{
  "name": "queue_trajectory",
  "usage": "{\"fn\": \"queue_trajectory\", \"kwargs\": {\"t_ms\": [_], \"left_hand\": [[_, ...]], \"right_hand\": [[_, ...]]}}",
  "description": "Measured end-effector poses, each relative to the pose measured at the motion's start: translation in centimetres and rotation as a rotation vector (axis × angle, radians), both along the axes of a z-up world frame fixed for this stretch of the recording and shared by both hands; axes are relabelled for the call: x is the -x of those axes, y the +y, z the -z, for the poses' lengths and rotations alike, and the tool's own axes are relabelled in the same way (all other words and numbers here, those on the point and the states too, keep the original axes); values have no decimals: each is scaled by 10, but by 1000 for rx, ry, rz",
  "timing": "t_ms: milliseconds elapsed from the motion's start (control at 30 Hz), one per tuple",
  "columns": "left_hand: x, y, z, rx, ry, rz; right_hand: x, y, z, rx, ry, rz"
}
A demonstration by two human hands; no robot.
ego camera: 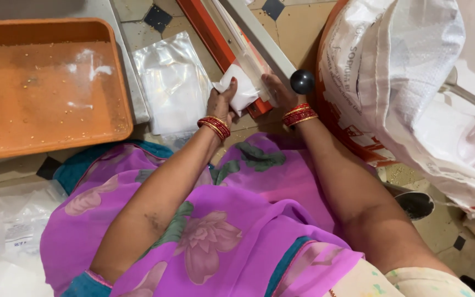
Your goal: Packaging white powder into small plastic bags and sealing them using a manual heat sealer.
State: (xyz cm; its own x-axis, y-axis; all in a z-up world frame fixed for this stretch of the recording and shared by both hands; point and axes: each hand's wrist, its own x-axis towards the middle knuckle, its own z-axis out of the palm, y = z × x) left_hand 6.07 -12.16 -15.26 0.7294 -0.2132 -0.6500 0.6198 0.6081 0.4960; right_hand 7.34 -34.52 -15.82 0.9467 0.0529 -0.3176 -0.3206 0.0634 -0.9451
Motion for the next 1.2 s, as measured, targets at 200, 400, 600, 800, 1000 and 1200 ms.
{"fn": "queue_trajectory", "kwargs": {"t_ms": [200,400,600,800,1000,1200], "left_hand": [[-21,9,8,74,-105,-117],[-29,18,-8,-66,-75,-74],[-25,19,-19,-72,-62,-94],[-22,11,-11,-25,-88,-160],[-22,8,-13,-82,-96,-155],[-24,8,-19,-75,-79,-162]], "right_hand": [[-6,11,-4,211,-245,-25],[-4,-3,5,392,-100,16],[6,19,-122,-348,-62,377],[28,33,-155,450,-353,-4],[10,39,-91,918,15,-17],[12,48,-91,909,0,136]]}}
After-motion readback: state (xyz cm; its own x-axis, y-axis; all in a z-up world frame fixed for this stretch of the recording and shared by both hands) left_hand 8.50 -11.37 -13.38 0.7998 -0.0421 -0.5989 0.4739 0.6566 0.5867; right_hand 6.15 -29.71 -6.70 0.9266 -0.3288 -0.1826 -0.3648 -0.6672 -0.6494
